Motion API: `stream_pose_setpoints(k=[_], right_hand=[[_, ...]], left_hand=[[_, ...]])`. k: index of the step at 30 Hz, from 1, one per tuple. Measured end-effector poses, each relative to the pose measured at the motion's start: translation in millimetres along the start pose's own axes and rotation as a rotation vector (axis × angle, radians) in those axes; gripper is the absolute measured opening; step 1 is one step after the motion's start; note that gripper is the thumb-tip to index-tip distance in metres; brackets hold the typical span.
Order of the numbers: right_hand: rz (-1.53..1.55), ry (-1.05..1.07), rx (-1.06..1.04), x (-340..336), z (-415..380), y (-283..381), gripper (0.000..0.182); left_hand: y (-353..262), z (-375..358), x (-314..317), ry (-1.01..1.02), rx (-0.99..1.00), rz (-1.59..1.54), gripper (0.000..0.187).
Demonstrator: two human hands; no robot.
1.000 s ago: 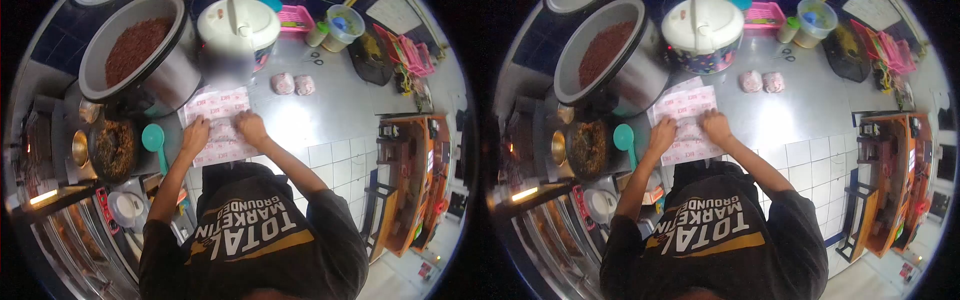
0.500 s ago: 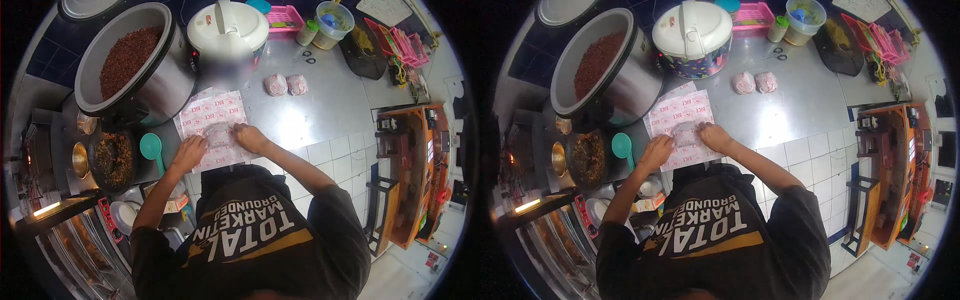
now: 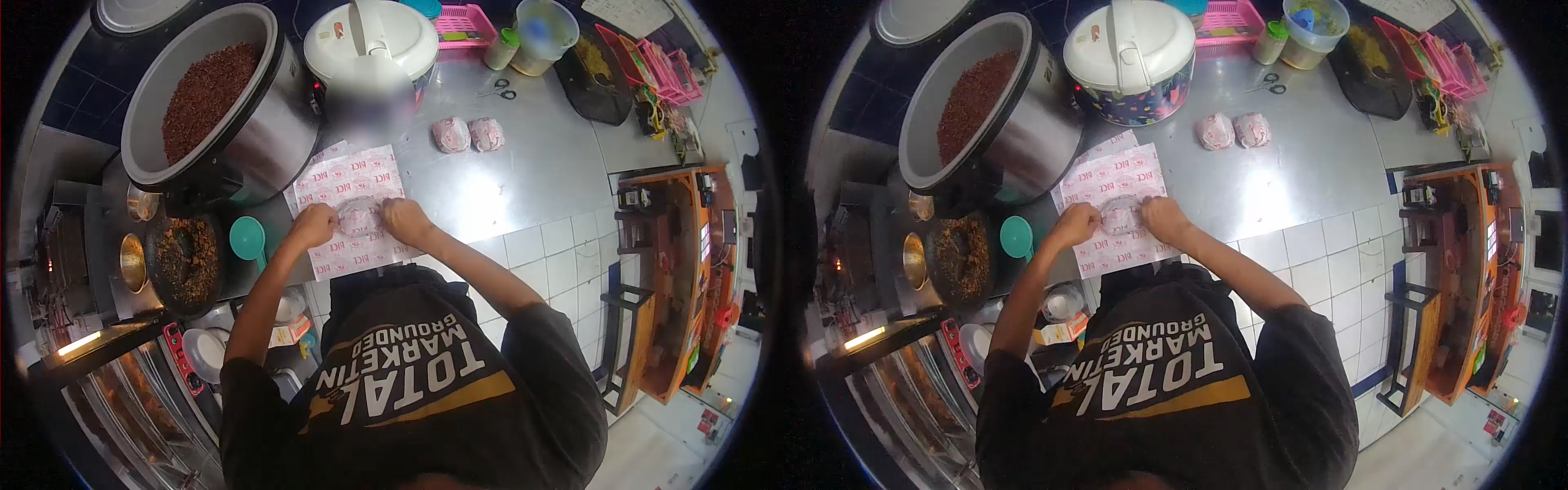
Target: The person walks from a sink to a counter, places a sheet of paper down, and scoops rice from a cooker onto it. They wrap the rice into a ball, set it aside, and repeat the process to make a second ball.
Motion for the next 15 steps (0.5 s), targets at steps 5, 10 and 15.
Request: stream_pose_setpoints(k=[5, 10, 15], right_hand=[[0.109, 0.152, 0.117, -9, 37, -7, 0.028], [0.128, -0.33, 0.237, 9, 32, 5, 0.023], [0.344, -0.058, 0.178, 1, 26, -4, 0.023]], left_hand=[[12, 24, -4, 0.098, -0.175, 0.02, 0.024], [-12, 16, -7, 0.076, -0.158, -0.047, 0.039], [-4, -2, 15, -0.186, 0.031, -0.065, 0.032]])
Point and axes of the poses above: each hand's wrist, its own z-axis towards the middle knuckle, its own x-axis out of the palm, y = z × x, the point moved 1 cm from there along z, towards the middle knuckle, and after that the axes turned 14 degrees about x, right-handed, at the moved point
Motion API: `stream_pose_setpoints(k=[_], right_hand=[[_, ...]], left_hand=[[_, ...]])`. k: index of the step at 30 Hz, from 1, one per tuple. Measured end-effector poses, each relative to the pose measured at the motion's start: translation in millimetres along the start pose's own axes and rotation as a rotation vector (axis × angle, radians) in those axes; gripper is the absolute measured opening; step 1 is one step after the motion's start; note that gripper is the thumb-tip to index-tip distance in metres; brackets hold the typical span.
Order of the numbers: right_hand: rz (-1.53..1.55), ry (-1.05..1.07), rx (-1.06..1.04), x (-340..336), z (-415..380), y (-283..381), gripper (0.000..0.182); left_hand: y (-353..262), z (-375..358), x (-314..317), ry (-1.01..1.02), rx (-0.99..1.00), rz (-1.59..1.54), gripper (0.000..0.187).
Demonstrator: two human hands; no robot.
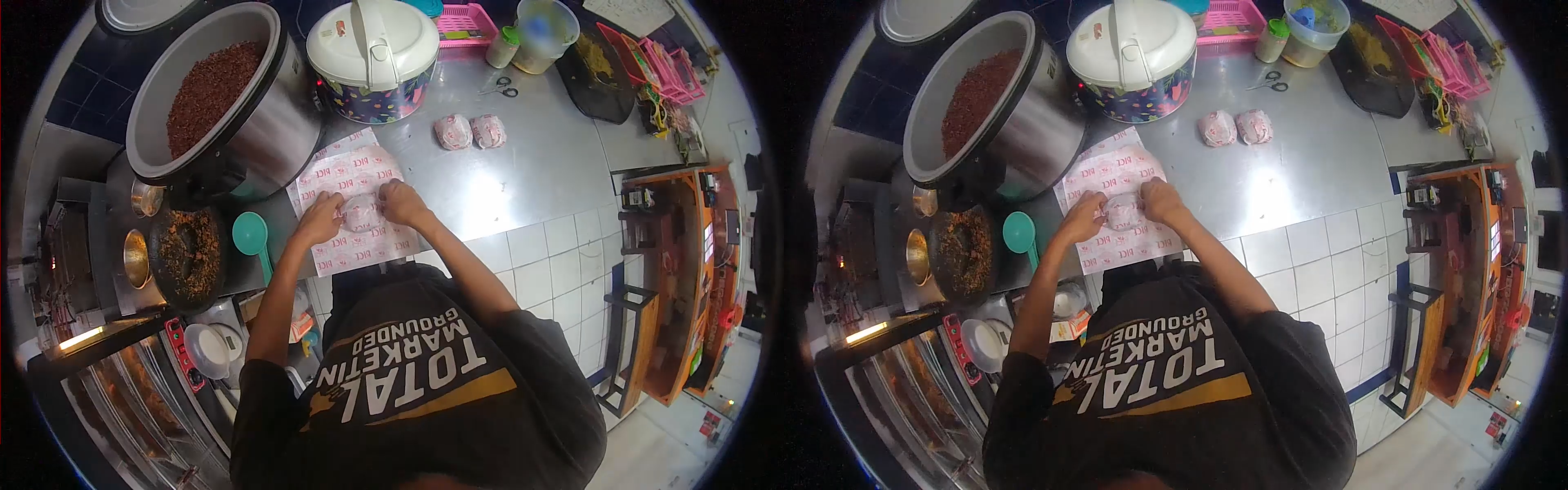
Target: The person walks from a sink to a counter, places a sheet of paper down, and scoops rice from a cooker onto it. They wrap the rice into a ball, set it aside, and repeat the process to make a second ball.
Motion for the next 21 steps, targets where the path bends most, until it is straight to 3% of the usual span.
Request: stream_pose_setpoints(k=[4, 7, 10, 13, 16, 21], right_hand=[[0.266, 0.24, -0.101, -20, -12, -5, 0.025], [0.904, 0.49, -0.235, -1, -6, -26, 0.019], [1.242, 0.631, -0.193, -9, -8, -17, 0.021], [1.692, 0.62, 0.112, -25, -30, 18, 0.023], [1.487, 0.362, 0.11, 7, -19, 14, 0.022], [1.205, 0.24, 0.106, 3, -21, 16, 0.023]], left_hand=[[-6, -16, 3, -0.12, 0.075, -0.112, 0.03], [-15, -26, 7, -0.128, -0.136, -0.498, 0.032], [-8, -29, 26, -0.188, -0.041, -0.887, 0.035], [-19, -33, 21, -0.224, -0.022, -0.996, 0.039], [-29, -41, 24, -0.302, -0.087, -0.947, 0.037], [-50, -46, 20, -0.368, -0.168, -1.013, 0.033]])
Point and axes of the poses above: each hand's wrist, its own z-axis towards the middle knuckle, its own x-axis out of the palm, y = z × x, the point moved 1 cm from there along z, towards the middle knuckle, and after that the axes turned 14 degrees about x, right-handed, at the moved point
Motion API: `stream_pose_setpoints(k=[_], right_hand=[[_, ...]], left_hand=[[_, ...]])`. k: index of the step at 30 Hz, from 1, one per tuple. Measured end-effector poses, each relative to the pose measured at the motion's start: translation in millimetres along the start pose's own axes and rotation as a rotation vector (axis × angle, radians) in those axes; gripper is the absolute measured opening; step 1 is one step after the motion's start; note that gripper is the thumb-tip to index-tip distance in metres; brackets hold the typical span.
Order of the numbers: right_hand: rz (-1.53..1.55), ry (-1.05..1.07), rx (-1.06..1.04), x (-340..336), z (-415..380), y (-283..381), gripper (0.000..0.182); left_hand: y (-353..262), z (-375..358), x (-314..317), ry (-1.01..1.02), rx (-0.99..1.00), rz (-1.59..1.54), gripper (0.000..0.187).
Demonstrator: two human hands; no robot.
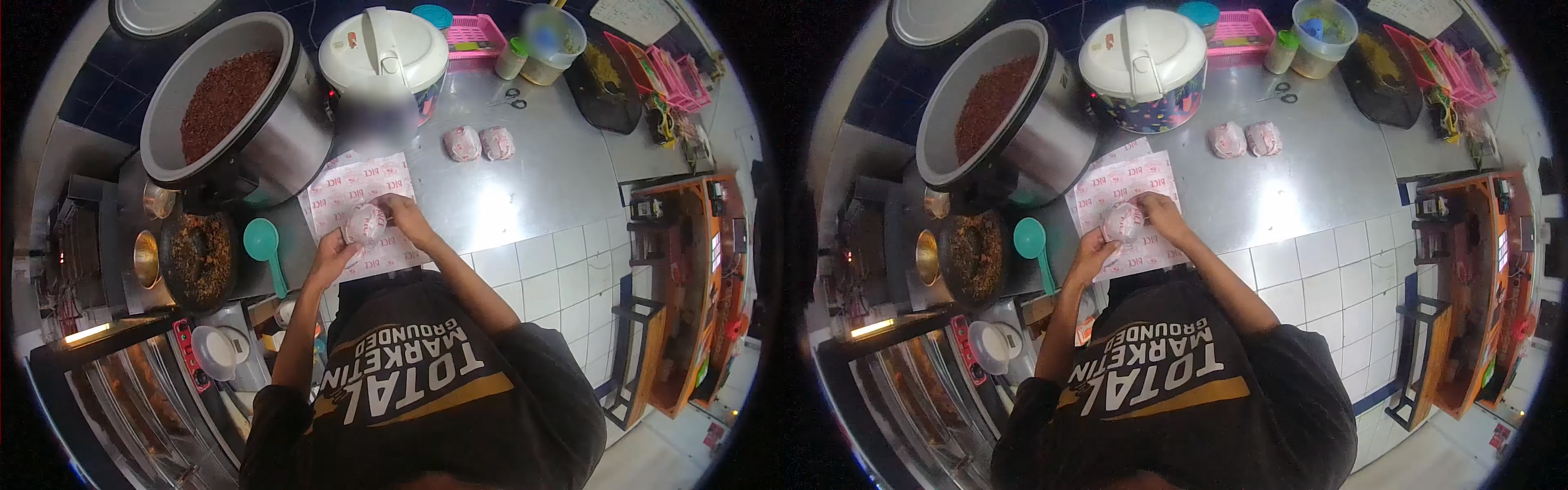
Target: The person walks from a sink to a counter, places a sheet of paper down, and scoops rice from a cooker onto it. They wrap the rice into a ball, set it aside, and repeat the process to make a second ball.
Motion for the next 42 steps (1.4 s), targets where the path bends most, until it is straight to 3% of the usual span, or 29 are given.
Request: stream_pose_setpoints(k=[2, 5, 7, 10, 13, 14, 16, 20, 23, 27, 29, 33, 35, 36, 38, 42], right_hand=[[-0.207, -0.104, -0.119, 14, -19, 23, 0.032], [-0.274, -0.126, 0.055, 23, -34, 40, 0.038], [-0.137, -0.044, 0.152, 18, -31, 36, 0.043], [0.095, 0.079, 0.285, 10, -40, 39, 0.043], [0.314, 0.224, 0.359, 2, -51, 37, 0.044], [0.339, 0.262, 0.407, -1, -59, 40, 0.044], [0.347, 0.303, 0.534, -2, -78, 54, 0.043], [0.068, 0.42, 0.373, -3, -69, 39, 0.043], [0.137, 0.426, 0.576, -19, -69, 43, 0.045], [0.162, 0.444, 0.55, -37, -70, 45, 0.046], [-0.072, 0.22, 0.34, -49, -63, 40, 0.042], [-0.499, -0.239, -0.094, -99, -10, 30, 0.036], [-0.686, -0.281, -0.195, -119, 17, 51, 0.036], [-0.789, -0.367, -0.291, -127, 31, 50, 0.036], [-0.991, -0.535, -0.498, -127, 54, 47, 0.035], [-1.214, -0.683, -0.304, -101, 38, 68, 0.033]], left_hand=[[-5, 0, 3, 0.003, 0.027, 0.034, 0.031], [-15, 3, 4, 0.014, 0.087, 0.118, 0.028], [-22, 3, 6, 0.0, 0.106, 0.153, 0.024], [-65, 0, 19, 0.126, 0.189, 0.684, 0.024], [-70, 2, 21, 0.222, 0.481, 0.844, 0.033], [-73, 4, 19, 0.283, 0.486, 0.875, 0.052], [-80, 10, 20, 0.278, 0.654, 0.937, 0.064], [-61, 28, 25, 0.445, 0.887, 1.047, 0.085], [-49, 30, 37, 0.376, 0.859, 1.01, 0.087], [-40, 31, 49, 0.327, 0.767, 1.04, 0.088], [-40, 33, 51, 0.301, 0.711, 1.079, 0.088], [-43, 24, 40, -0.137, 0.565, 1.17, 0.083], [-4, 19, 24, -0.428, 0.407, 1.202, 0.081], [12, 18, 19, -0.45, 0.235, 1.09, 0.077], [22, 24, 15, -0.406, 0.15, 1.052, 0.073], [28, 35, 16, -0.311, 0.008, 0.854, 0.048]])
Point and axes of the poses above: each hand's wrist, its own z-axis towards the middle knuckle, its own x-axis out of the palm, y = z × x, the point moved 1 cm from there along z, towards the middle knuckle, and after that the axes turned 14 degrees about x, right-handed, at the moved point
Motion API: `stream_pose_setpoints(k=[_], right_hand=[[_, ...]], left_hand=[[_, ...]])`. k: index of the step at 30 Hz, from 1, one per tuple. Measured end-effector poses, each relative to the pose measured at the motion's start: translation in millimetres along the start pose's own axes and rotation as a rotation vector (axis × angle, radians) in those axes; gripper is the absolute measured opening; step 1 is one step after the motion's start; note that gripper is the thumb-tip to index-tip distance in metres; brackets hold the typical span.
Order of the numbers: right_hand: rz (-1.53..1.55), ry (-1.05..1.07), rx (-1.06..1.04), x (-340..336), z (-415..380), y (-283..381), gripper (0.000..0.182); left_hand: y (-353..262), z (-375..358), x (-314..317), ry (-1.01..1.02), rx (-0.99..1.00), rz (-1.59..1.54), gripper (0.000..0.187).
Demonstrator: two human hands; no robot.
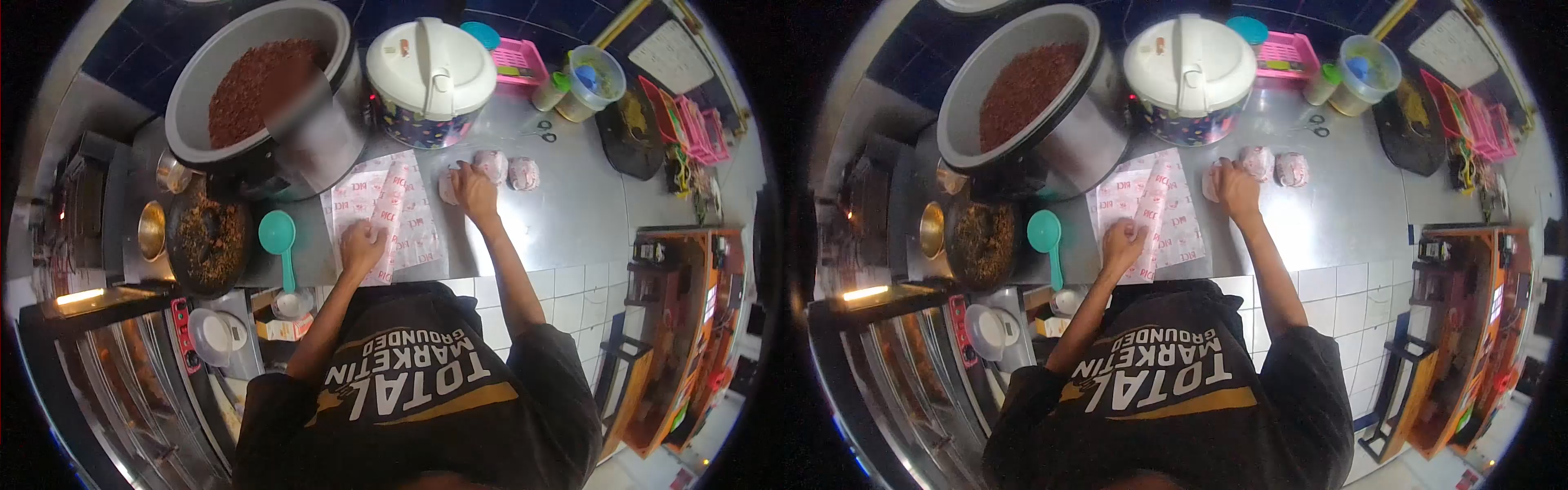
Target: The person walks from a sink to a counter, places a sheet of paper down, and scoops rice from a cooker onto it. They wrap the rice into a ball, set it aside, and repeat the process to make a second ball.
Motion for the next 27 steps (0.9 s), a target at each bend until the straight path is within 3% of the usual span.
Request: stream_pose_setpoints(k=[2, 5, 6, 7, 8, 9, 10, 14, 17, 21, 25, 27], right_hand=[[-0.089, -0.134, -0.041, -5, -4, 7, 0.031], [-0.087, -0.292, -0.125, -18, -10, 20, 0.028], [-0.067, -0.358, -0.179, -23, -14, 29, 0.028], [-0.047, -0.424, -0.23, -26, -20, 36, 0.029], [0.037, -0.287, -0.331, -20, -31, 47, 0.031], [-0.074, 0.055, -0.317, -8, -45, 57, 0.031], [0.221, 0.0, -0.555, 7, -55, 72, 0.031], [0.022, 0.124, -0.657, 36, -80, 91, 0.035], [-0.055, 0.16, -0.668, 39, -84, 81, 0.038], [-0.024, 0.17, -0.617, 32, -88, 66, 0.042], [0.122, 0.188, -0.511, 40, -95, 61, 0.048], [0.18, 0.17, -0.444, 43, -97, 57, 0.053]], left_hand=[[-6, 1, 5, 0.042, -0.033, -0.104, 0.035], [-29, -3, 6, -0.03, 0.138, 0.174, 0.037], [-32, -7, 11, -0.131, 0.148, 0.205, 0.04], [-32, -9, 14, -0.104, 0.147, 0.209, 0.041], [-32, -10, 18, -0.073, 0.15, 0.211, 0.041], [-32, -13, 22, -0.036, 0.157, 0.212, 0.042], [-36, -15, 22, 0.016, 0.135, 0.179, 0.04], [-23, -28, 16, -0.071, 0.338, 0.085, 0.042], [-6, -55, -30, -0.306, 0.214, 0.227, 0.044], [43, -90, -77, -0.526, -0.121, 0.64, 0.05], [84, -98, -83, -0.364, -0.345, 0.764, 0.048], [109, -98, -79, -0.315, -0.345, 0.704, 0.05]])
Point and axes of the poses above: each hand's wrist, its own z-axis towards the middle knuckle, its own x-axis out of the palm, y = z × x, the point moved 1 cm from there along z, towards the middle knuckle, and after that the axes turned 14 degrees about x, right-handed, at the moved point
